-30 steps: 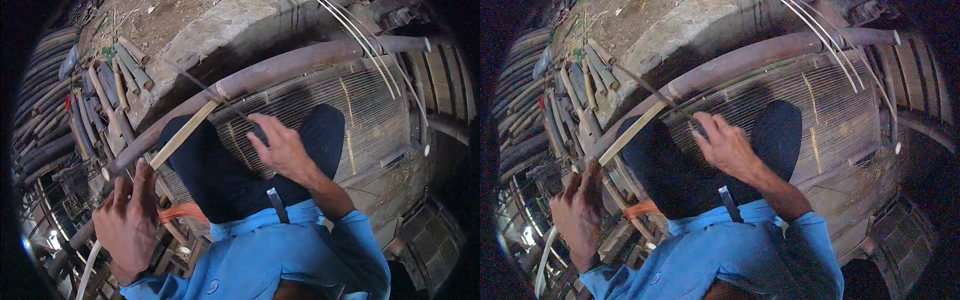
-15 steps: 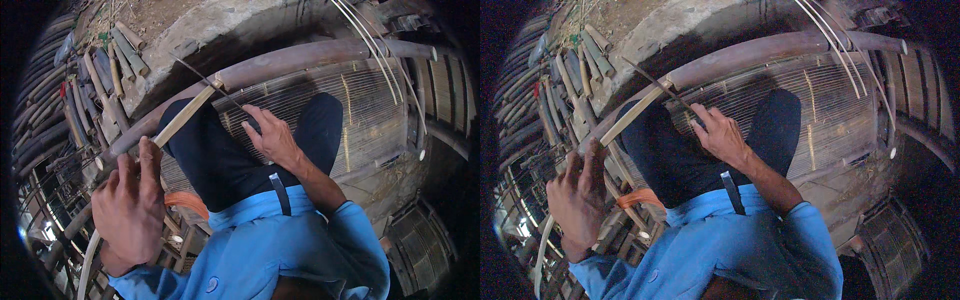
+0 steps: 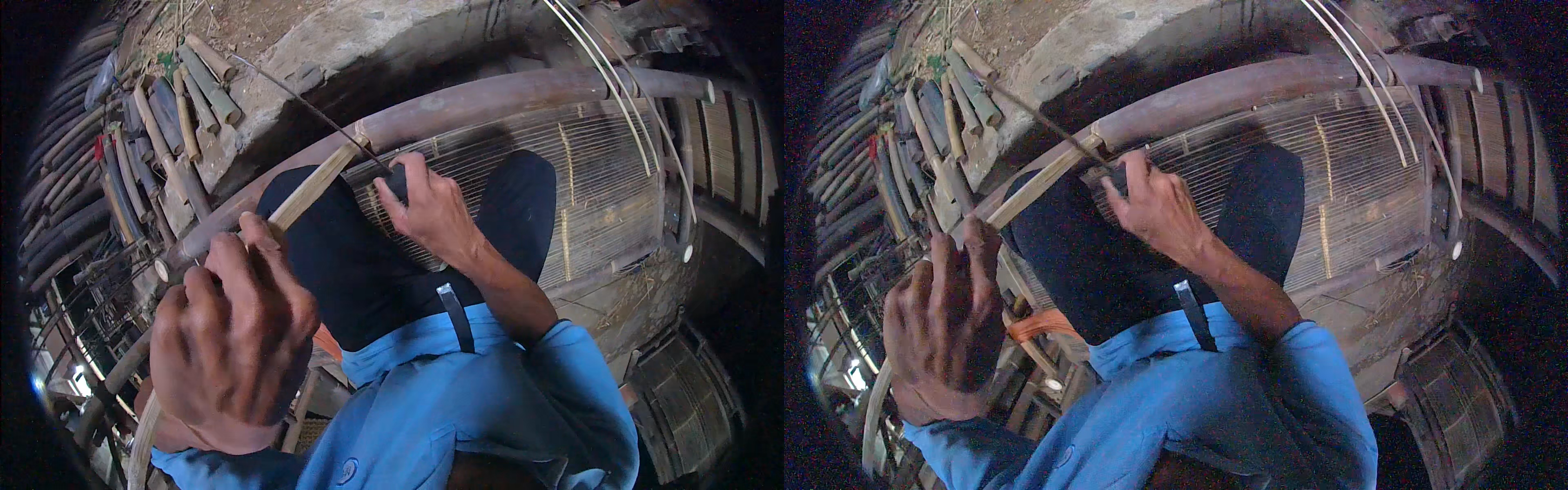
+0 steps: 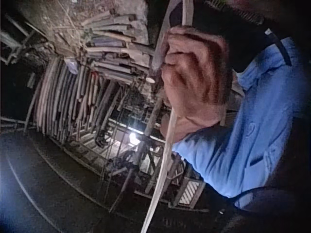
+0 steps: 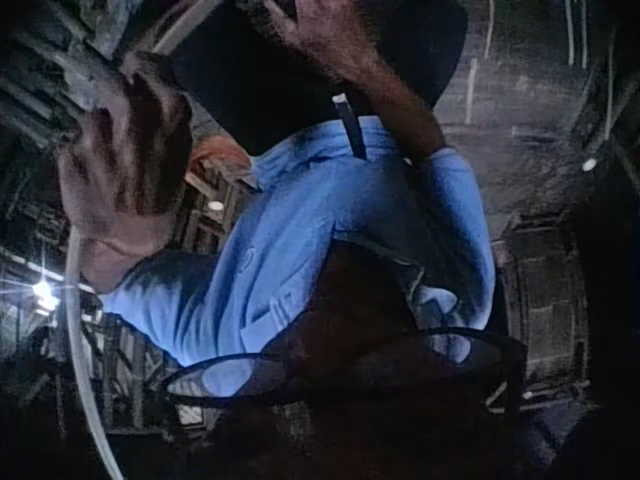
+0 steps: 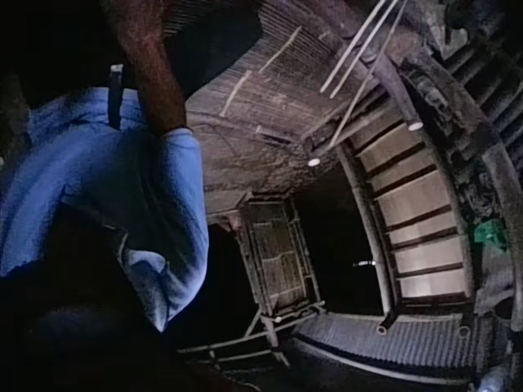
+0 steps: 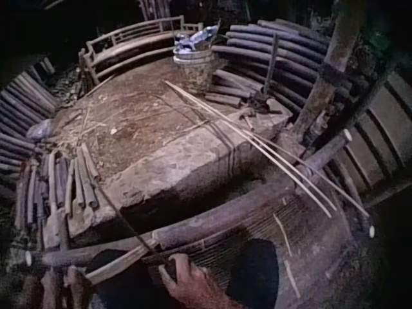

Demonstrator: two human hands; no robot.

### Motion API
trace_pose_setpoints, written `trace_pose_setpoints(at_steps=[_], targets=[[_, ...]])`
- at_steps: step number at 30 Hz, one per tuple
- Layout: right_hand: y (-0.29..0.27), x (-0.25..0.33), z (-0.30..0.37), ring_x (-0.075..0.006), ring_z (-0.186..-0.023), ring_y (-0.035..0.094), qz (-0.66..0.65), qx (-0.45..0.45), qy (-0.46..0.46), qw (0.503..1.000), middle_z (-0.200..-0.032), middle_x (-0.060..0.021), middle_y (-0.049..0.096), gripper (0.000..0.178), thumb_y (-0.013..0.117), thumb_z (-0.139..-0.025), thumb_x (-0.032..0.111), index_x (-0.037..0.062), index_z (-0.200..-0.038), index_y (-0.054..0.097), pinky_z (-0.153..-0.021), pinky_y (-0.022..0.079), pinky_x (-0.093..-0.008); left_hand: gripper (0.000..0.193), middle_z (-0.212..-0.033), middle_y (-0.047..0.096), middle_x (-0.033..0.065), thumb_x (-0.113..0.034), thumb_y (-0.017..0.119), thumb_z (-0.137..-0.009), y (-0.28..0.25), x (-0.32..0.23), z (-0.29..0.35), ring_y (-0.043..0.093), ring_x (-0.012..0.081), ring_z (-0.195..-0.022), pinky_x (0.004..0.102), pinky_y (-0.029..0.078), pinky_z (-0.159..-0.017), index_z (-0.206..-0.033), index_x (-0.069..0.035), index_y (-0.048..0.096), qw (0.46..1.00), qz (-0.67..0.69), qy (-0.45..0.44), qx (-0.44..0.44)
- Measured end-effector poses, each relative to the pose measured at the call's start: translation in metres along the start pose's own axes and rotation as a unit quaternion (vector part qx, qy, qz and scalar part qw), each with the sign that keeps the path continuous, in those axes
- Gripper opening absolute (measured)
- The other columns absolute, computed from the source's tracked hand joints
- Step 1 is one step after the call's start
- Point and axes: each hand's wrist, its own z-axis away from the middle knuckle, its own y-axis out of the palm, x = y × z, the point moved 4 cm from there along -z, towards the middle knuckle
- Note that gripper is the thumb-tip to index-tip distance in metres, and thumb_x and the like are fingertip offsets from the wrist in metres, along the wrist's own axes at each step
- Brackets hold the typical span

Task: The person uses a knife to shave and smooth thin bamboo strips, pulling the blade along the length of the material and periodically checking the texture by hand.

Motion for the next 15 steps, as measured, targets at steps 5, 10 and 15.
trace_pose_setpoints(at_steps=[5,10,15], targets=[[0.004,-0.006,0.002,-0.0425,-0.073,0.070,0.032,0.067,0.058,0.996,-0.081,-0.0229,0.068,0.035,0.075,-0.088,0.015,-0.0007,-0.110,0.052,-0.062,0.057,-0.0458,0.043,-0.088,0.059,0.0117,-0.006,0.073,-0.079,-0.001,0.006,-0.005,0.057,0.0198,-0.060,0.0336,0.048,-0.052,-0.119,-0.001,0.057,0.999,0.029,0.012,0.027],[-0.036,0.056,-0.008,-0.0427,-0.073,0.069,-0.092,-0.076,-0.143,0.982,-0.077,-0.0240,0.067,0.034,0.075,-0.087,0.013,-0.0004,-0.108,0.051,-0.061,0.057,-0.0468,0.045,-0.088,0.059,0.0124,-0.008,0.068,-0.080,0.005,0.015,-0.001,0.059,0.0199,-0.064,0.0335,0.045,-0.050,-0.123,-0.004,0.056,0.997,0.055,0.008,0.050],[0.001,-0.004,-0.009,-0.0464,-0.075,0.067,0.054,0.098,0.076,0.991,-0.077,-0.0270,0.066,0.031,0.071,-0.090,0.015,-0.0013,-0.105,0.049,-0.063,0.055,-0.0513,0.047,-0.090,0.060,0.0128,-0.010,0.065,-0.081,-0.002,0.026,-0.011,0.061,0.0213,-0.070,0.0344,0.042,-0.052,-0.126,-0.006,0.054,0.996,0.064,0.057,0.007]])
